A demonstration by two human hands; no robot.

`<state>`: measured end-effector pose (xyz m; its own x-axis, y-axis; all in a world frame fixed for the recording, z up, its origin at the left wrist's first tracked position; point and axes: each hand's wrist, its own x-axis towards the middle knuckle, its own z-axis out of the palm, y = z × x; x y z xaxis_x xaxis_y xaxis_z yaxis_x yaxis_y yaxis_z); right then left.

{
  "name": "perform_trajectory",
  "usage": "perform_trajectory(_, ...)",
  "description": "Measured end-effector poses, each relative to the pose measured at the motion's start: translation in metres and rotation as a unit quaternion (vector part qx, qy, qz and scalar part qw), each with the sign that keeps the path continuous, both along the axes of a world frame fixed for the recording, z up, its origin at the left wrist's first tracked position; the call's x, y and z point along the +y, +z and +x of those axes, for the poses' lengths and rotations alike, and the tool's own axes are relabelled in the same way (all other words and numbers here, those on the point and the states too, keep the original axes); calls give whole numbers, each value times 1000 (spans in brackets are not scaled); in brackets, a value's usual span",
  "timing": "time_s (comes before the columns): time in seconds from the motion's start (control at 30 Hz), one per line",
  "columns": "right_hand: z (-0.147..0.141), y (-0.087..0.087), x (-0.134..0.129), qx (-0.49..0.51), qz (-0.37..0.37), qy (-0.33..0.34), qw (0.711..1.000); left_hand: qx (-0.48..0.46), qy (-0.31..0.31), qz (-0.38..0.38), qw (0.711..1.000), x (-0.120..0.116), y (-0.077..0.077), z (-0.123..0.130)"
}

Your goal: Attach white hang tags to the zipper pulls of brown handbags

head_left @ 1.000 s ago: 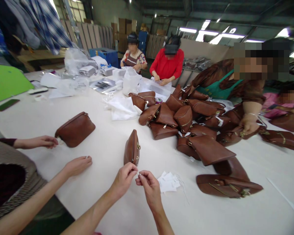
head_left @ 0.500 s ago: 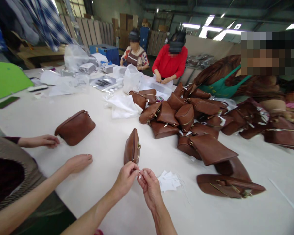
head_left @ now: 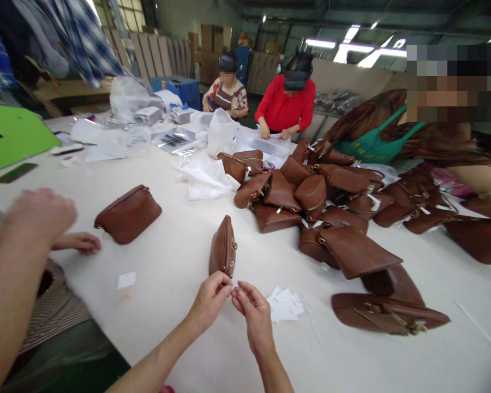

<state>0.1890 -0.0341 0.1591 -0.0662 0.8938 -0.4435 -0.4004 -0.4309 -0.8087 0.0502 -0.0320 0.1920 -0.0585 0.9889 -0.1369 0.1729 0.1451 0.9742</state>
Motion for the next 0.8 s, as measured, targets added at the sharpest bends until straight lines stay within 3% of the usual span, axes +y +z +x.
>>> perform_trajectory(0.2,4,6,-2,-53,35,34,997,18,16,-5,1000,-3,1,-11)
perform_trajectory(0.4,5,9,-3,-65,59,94,992,-30,28,-25,999,-6,-5,-10)
perform_trajectory(0.6,10,-7,-1,-208,193,107,953,-17,49,-20,998,-7,-4,-6)
perform_trajectory(0.8,18,-25,8,-205,211,126,947,-26,53,-30,998,-7,-2,0)
